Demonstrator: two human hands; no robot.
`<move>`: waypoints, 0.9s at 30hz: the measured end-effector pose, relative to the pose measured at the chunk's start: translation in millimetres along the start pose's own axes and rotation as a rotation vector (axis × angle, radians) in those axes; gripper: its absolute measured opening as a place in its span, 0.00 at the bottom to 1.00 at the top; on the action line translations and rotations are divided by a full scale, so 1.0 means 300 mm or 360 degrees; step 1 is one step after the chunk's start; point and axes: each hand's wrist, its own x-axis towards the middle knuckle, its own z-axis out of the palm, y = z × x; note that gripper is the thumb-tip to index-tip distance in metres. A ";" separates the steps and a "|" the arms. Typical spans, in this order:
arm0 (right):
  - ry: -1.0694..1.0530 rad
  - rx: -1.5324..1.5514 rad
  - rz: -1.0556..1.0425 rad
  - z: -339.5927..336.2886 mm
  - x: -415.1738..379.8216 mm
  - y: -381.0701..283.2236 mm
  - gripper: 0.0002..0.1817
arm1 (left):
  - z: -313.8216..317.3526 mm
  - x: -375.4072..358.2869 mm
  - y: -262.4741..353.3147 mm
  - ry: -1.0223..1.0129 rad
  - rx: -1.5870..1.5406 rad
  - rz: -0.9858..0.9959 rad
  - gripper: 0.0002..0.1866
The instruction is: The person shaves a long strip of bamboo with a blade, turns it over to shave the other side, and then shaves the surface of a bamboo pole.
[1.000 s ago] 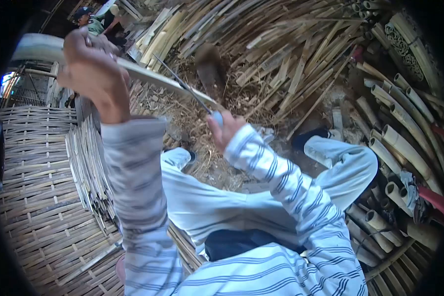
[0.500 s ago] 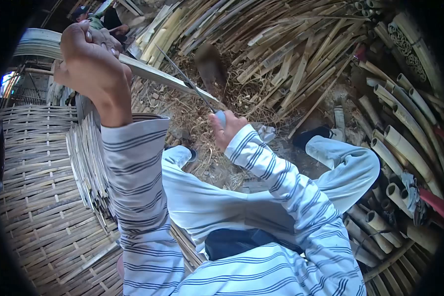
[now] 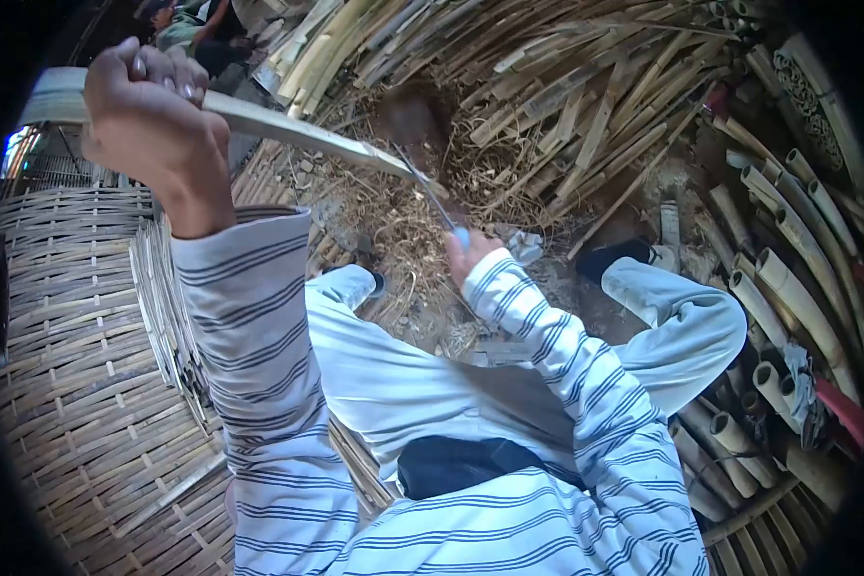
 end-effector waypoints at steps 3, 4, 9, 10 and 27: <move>-0.0012 0.0380 0.0370 -0.035 -0.010 -0.001 0.27 | 0.011 -0.019 0.021 0.0051 -0.0019 -0.0059 0.15; 0.0035 0.0453 0.0418 -0.029 -0.009 -0.010 0.27 | 0.024 -0.027 0.023 0.0047 0.0013 -0.0036 0.15; 0.0167 0.0893 0.0037 -0.289 -0.040 -0.231 0.26 | 0.042 -0.038 0.021 -0.0029 0.0060 -0.0067 0.14; 0.0136 0.0977 0.0065 -0.339 -0.047 -0.274 0.26 | 0.039 -0.035 0.017 -0.0043 0.0085 -0.0045 0.14; 0.0438 0.1102 -0.0068 -0.270 -0.042 -0.232 0.22 | 0.102 -0.073 0.018 -0.0142 0.0247 0.0034 0.14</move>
